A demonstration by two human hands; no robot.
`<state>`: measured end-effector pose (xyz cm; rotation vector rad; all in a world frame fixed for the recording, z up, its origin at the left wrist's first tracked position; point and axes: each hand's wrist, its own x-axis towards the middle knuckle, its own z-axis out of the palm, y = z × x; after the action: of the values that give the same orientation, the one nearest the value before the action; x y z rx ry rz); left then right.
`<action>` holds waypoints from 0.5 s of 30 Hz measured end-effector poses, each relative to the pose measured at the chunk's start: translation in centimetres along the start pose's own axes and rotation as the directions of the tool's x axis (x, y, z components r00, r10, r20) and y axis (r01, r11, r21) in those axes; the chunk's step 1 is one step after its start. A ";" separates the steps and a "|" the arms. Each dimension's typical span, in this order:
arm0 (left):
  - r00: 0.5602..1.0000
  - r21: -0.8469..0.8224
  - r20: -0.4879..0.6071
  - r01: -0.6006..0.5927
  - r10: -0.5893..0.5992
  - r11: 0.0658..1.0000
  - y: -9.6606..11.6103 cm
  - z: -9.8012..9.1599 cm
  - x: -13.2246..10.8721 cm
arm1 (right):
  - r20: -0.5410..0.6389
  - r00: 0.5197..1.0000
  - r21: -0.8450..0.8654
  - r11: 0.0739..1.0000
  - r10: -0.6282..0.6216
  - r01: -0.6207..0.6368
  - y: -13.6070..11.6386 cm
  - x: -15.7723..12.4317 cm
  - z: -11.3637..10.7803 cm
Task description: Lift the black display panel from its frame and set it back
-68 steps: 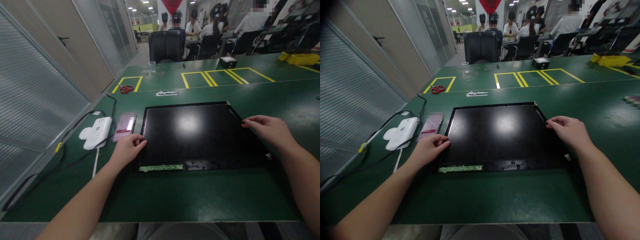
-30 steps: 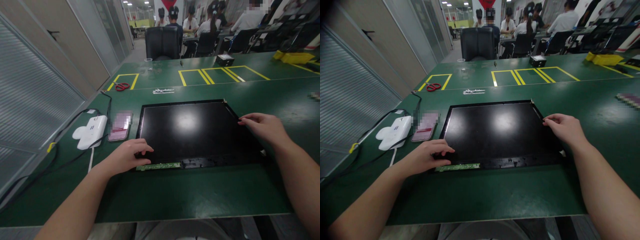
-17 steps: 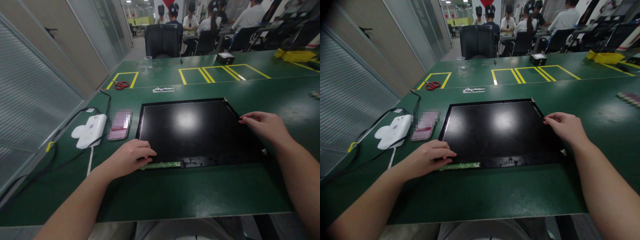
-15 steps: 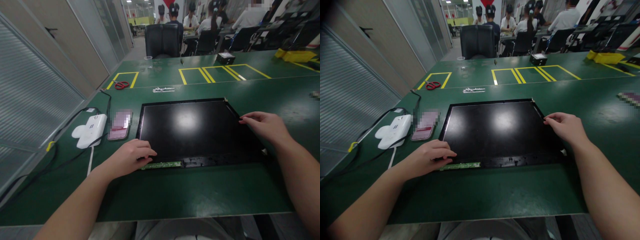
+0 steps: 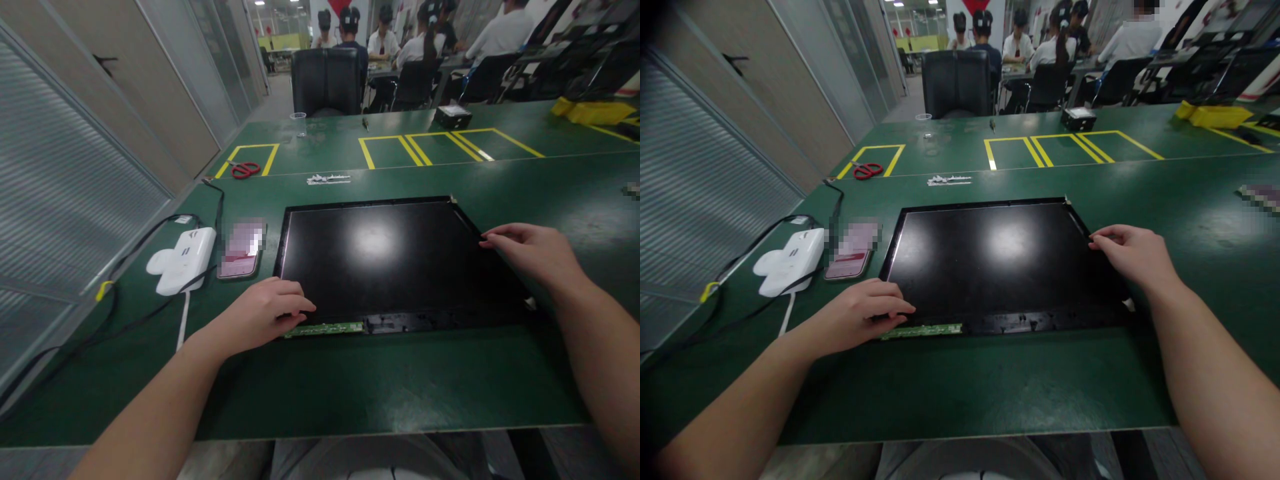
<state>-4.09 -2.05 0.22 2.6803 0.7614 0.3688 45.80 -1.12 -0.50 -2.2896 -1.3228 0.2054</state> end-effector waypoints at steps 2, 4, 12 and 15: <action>1.000 -0.007 -0.001 0.006 -0.006 1.000 0.0 0.0 0.0 | 0.006 1.000 -0.002 1.000 0.008 -0.008 0.1 0.0 0.1; 1.000 -0.014 0.001 0.021 -0.021 1.000 0.0 0.0 0.0 | -0.003 1.000 0.003 1.000 0.004 -0.004 0.1 0.1 0.1; 1.000 0.026 -0.011 0.030 -0.029 0.999 0.1 -0.1 0.1 | 0.024 0.999 0.005 1.000 0.030 -0.030 0.0 0.0 0.0; 1.000 0.064 -0.014 0.028 -0.027 0.998 0.2 0.1 0.3 | 0.025 0.999 0.014 0.999 0.038 -0.039 -0.1 0.0 0.0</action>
<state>-3.75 -2.07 0.25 2.7266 0.8268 0.3612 45.73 -1.10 -0.47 -2.3089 -1.2859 0.2557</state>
